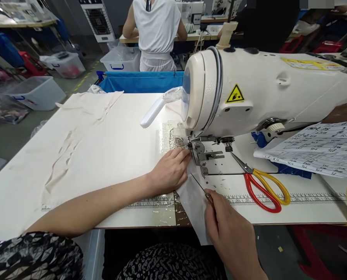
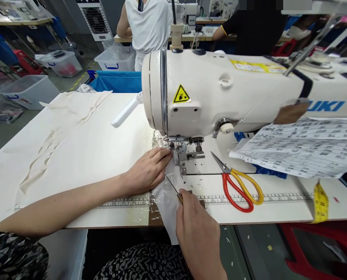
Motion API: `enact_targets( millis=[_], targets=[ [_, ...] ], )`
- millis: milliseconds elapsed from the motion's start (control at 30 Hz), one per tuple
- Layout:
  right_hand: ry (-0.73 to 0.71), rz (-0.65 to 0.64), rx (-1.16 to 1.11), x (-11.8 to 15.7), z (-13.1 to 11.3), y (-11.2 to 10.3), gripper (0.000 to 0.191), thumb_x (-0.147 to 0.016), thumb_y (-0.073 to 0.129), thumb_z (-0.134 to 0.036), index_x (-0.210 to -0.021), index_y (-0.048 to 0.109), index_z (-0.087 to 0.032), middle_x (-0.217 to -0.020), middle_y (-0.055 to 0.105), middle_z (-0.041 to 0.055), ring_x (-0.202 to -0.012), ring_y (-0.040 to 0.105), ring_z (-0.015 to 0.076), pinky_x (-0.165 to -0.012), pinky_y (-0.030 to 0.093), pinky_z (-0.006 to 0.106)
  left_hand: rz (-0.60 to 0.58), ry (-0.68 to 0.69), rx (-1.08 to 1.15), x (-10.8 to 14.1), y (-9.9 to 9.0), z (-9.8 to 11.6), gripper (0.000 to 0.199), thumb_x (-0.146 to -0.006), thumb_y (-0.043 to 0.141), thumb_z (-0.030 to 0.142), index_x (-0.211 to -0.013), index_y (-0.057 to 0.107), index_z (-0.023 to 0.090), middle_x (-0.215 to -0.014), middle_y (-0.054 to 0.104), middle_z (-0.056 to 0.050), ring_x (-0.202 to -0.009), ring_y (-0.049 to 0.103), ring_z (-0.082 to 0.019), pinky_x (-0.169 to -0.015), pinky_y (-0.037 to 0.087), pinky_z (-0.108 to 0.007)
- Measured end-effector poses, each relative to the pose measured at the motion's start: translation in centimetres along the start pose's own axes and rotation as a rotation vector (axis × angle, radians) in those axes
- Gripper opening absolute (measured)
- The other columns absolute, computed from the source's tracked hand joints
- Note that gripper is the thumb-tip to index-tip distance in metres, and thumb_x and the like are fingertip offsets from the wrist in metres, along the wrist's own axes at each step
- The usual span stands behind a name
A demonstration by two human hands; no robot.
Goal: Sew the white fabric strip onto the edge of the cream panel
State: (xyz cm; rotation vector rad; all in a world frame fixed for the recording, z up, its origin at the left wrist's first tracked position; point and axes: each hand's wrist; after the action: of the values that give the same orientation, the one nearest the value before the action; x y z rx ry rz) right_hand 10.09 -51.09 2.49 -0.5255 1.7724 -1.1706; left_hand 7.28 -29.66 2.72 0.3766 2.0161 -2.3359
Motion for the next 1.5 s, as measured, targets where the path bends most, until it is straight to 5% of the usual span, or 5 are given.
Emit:
enact_targets(
  millis=[900,1233,1367,1500],
  targets=[
    [0.017,-0.013,-0.014,-2.5,-0.5,1.4,0.028,-0.097,0.035,-0.013,-0.106,0.062,-0.013,-0.09,0.076,0.0073,-0.065,0.07,0.0152,-0.05,0.046,0.023,0.024,0.033,-0.062,0.7,0.2,0.6,0.047,-0.095,0.037,0.025,-0.135,0.049,0.002,-0.141,0.05,-0.019,-0.134,0.041,-0.031,-0.115,0.029,-0.047],
    [0.036,0.041,0.04,-3.8,-0.8,2.2,0.034,-0.098,0.035,-0.019,-0.1,0.068,-0.011,-0.078,0.077,0.0067,-0.053,0.068,0.0151,-0.043,0.038,0.023,-0.014,-0.051,-0.109,-0.2,-0.3,-0.5,0.04,-0.094,0.045,0.027,-0.127,0.056,0.007,-0.12,0.056,-0.017,-0.114,0.049,-0.031,-0.102,0.039,-0.044],
    [0.119,-0.015,-0.146,-3.5,-0.5,1.9,0.034,-0.097,0.037,-0.027,-0.101,0.068,-0.013,-0.079,0.076,0.0101,-0.056,0.068,0.0182,-0.043,0.041,0.023,0.002,-0.024,-0.142,-0.4,-0.1,-1.3,0.038,-0.096,0.042,0.024,-0.127,0.057,0.007,-0.122,0.058,-0.017,-0.114,0.05,-0.03,-0.106,0.037,-0.046],
    [0.403,-0.184,-0.589,-2.8,-0.5,1.2,0.034,-0.098,0.043,-0.039,-0.112,0.067,-0.019,-0.052,0.063,-0.0027,-0.041,0.058,0.0165,-0.042,0.044,0.024,0.027,-0.045,-0.196,-0.5,-0.1,-1.7,0.035,-0.1,0.033,0.015,-0.124,0.059,0.009,-0.124,0.06,-0.014,-0.119,0.049,-0.027,-0.11,0.032,-0.046]
  ],
)
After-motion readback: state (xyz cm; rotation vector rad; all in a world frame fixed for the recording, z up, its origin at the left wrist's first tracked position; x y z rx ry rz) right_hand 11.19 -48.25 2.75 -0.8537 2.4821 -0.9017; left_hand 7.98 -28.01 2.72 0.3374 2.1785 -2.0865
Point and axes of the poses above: each hand's wrist, its own x-axis away from the middle knuckle, its own y-axis out of the palm, z = x × y
